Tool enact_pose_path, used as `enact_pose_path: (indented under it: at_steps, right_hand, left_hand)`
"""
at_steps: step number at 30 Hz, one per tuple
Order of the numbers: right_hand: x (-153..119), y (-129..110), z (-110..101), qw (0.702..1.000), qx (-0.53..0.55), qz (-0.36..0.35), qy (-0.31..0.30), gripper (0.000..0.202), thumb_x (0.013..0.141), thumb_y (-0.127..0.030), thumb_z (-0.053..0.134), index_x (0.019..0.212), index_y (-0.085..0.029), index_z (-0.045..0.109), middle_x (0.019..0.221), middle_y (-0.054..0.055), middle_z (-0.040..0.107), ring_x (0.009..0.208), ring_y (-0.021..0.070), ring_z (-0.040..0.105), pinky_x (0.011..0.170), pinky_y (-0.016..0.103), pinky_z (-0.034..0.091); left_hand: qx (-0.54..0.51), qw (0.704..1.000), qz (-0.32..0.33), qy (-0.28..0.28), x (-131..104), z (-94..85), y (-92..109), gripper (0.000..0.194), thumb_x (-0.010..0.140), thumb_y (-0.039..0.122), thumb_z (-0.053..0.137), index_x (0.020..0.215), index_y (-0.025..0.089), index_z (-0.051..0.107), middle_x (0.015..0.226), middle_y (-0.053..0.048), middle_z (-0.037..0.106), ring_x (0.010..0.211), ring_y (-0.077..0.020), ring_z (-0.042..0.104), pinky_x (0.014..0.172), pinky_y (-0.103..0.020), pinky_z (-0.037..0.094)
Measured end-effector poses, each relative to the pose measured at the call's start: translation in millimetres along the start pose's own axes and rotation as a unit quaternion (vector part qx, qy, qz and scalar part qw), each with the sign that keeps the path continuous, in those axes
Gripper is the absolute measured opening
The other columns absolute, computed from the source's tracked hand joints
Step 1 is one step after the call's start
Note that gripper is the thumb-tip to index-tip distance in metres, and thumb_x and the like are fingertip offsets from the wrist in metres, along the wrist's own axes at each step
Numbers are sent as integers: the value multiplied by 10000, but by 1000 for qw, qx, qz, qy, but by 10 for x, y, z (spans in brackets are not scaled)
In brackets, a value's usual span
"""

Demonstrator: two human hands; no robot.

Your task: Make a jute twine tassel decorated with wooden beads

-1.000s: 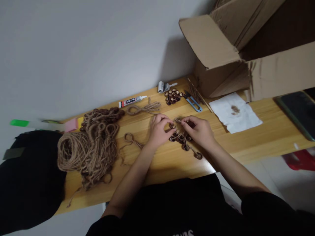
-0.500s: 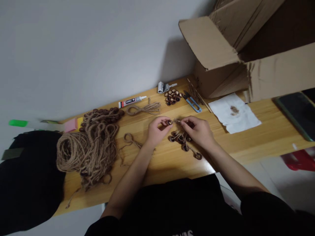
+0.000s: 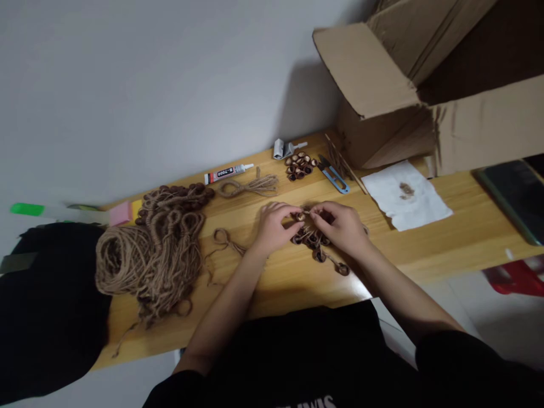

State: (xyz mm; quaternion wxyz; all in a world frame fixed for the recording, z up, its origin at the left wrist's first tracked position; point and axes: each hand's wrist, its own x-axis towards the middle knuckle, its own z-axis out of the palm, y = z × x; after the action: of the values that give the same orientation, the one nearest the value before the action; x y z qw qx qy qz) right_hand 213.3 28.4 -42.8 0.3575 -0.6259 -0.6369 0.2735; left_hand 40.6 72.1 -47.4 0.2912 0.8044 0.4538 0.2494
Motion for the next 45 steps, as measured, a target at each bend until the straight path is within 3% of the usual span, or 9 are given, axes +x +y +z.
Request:
enact_pose_path:
  at_steps: [11,45]
  right_hand:
    - [3,-22,-10,999,1,-35,-33,115,810,-219,555,805,-182,663,769,44,695,711,166,623,667,273,445]
    - [5,-63,18,999,-37,-8,-37,106,785,-231,553,697,-195,599,677,26,639,637,163,570,610,265,386]
  left_hand:
    - [17,1000,8,-21,0,-24,15,224,720,185,732,938,237,711,914,-16,724,924,-211,622,830,-368,421]
    - [31,999,18,-34,-12,-24,19,208,734,199,713,935,255,718,924,-9,715,925,-202,603,851,-367,388]
